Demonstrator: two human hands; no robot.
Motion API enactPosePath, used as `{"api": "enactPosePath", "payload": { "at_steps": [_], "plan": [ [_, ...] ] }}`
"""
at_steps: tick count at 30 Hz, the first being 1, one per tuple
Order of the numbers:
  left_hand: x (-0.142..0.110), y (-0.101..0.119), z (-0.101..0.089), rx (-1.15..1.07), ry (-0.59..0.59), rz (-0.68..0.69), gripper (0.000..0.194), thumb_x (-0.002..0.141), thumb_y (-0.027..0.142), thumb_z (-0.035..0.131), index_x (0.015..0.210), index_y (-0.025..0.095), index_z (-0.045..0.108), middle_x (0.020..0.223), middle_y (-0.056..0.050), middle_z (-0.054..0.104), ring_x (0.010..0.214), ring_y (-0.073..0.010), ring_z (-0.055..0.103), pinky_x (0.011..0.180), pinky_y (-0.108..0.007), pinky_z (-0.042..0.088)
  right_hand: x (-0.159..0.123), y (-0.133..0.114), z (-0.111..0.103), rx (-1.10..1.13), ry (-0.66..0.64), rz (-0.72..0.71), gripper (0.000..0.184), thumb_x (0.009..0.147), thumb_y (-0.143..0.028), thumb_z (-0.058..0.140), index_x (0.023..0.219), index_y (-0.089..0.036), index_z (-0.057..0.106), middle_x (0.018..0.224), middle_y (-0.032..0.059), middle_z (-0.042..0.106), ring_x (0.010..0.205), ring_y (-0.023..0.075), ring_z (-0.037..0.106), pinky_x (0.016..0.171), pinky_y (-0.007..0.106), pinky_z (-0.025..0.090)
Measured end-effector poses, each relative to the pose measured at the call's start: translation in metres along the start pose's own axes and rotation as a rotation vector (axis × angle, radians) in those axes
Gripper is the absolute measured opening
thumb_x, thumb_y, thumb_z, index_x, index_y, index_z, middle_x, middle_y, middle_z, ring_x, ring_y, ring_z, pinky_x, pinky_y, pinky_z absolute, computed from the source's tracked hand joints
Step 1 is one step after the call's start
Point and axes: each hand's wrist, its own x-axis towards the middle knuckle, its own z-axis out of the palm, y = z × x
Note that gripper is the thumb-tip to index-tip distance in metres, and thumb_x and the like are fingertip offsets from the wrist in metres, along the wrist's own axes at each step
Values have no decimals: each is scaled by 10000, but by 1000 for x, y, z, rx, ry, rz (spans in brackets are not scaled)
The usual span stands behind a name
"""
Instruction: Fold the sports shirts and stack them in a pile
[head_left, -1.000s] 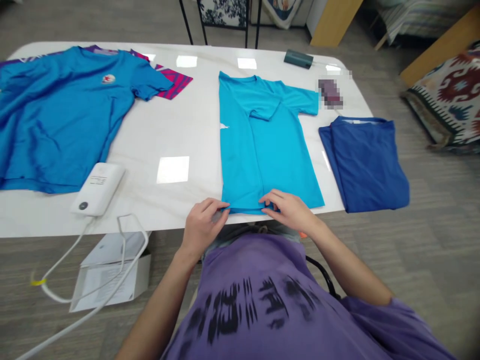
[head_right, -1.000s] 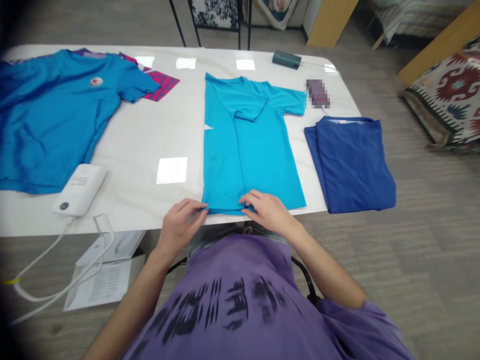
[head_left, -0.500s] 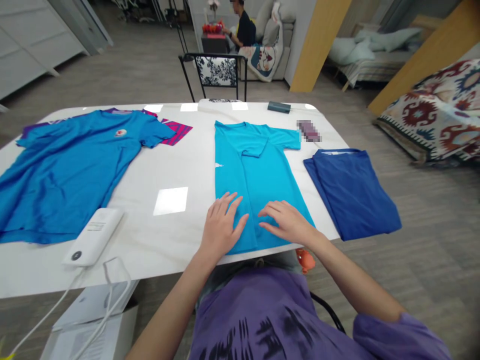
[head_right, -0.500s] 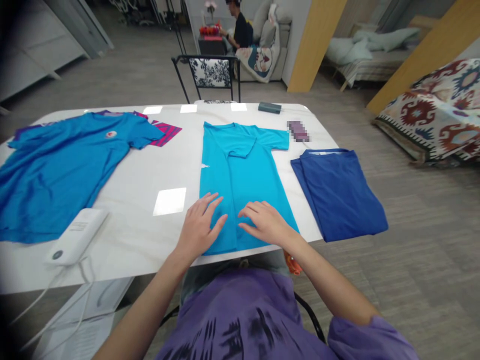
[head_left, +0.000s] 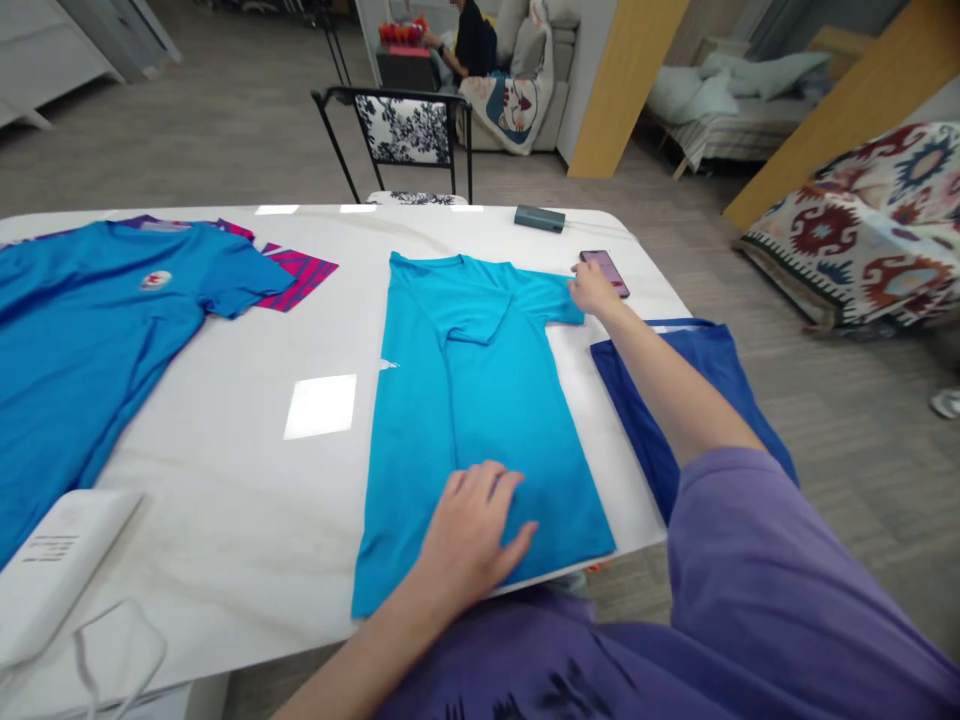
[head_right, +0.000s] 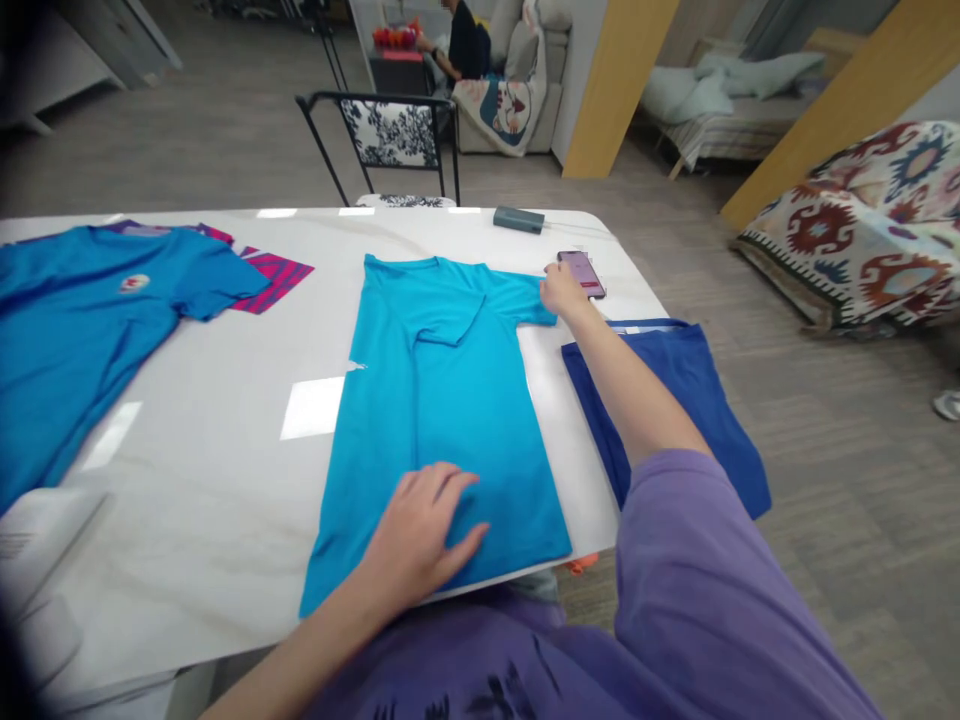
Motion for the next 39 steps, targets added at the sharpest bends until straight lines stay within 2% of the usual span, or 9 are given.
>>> {"api": "enactPosePath", "payload": {
  "at_steps": [3, 5, 9, 13, 18, 25, 31, 35, 39],
  "plan": [
    [31, 58, 22, -68, -159, 192, 656, 935, 667, 885, 1359, 206, 692, 1228, -154, 739, 1094, -341, 715, 909, -511, 570, 32, 11, 17, -51, 5, 130, 728, 1021, -606, 719, 1482, -48, 636, 1702, 368, 445, 1589, 507, 467, 1333, 721, 344],
    [41, 81, 38, -46, -193, 267, 649, 915, 635, 925, 1356, 219, 693, 1194, -147, 729, 1089, -325, 714, 879, -506, 567, 42, 19, 25, -80, 28, 143, 796, 967, -721, 764, 1396, -57, 672, 1668, 367, 477, 1629, 543, 371, 1330, 791, 266],
    [43, 95, 61, -4, -221, 281, 292, 1029, 404, 853, 1251, 275, 714, 1150, -124, 738, 1085, -284, 732, 832, -490, 557, 49, 32, 26, -96, 51, 101, 513, 982, -572, 811, 1221, -126, 722, 1483, 283, 646, 1558, 495, 455, 1320, 826, 222],
    [40, 95, 60, -36, -229, 263, 239, 1022, 406, 863, 1145, 267, 713, 1071, -129, 746, 1030, -297, 772, 787, -482, 566, 49, 36, 13, 44, 22, 72, 358, 964, -280, 794, 1281, -146, 695, 1266, 204, 748, 1245, 364, 671, 1225, 693, 485],
    [39, 85, 22, -199, -161, 169, 140, 1098, 259, 694, 1235, 235, 689, 1051, -114, 808, 974, -281, 821, 820, -477, 592, 52, 12, -12, 235, 57, 152, 470, 853, -203, 820, 1304, -166, 692, 1230, 153, 757, 991, 306, 716, 925, 577, 681],
    [-9, 27, -55, -430, 110, 62, 244, 1143, 210, 526, 1314, 243, 697, 1208, -45, 867, 1050, -250, 853, 887, -428, 640, 93, -102, -40, 138, 120, -66, 324, 837, -287, 904, 1105, -134, 804, 1202, 153, 769, 1212, 377, 708, 1132, 626, 614],
    [-74, -24, -78, -459, 354, -106, 230, 1102, 213, 645, 1299, 317, 701, 1001, 4, 842, 810, -195, 805, 746, -374, 642, 114, -248, -11, -55, -99, -181, 277, 867, -204, 944, 1107, -119, 833, 1275, 144, 790, 1321, 422, 715, 1183, 643, 600],
    [-108, -47, -60, -536, 220, -292, 239, 1114, 315, 600, 1323, 367, 704, 964, 15, 824, 848, -228, 820, 770, -396, 670, 96, -323, 42, 26, -236, -175, 587, 908, -295, 978, 1410, -116, 732, 1417, 182, 761, 1269, 377, 760, 1102, 583, 675],
    [-128, -58, -42, -444, -73, -395, 348, 1109, 358, 536, 1430, 335, 667, 789, -5, 783, 753, -318, 793, 685, -481, 604, 71, -344, 82, 272, -352, -114, 855, 979, -501, 934, 1635, -153, 510, 1363, 194, 777, 984, 258, 817, 844, 486, 757]
  ]
}}
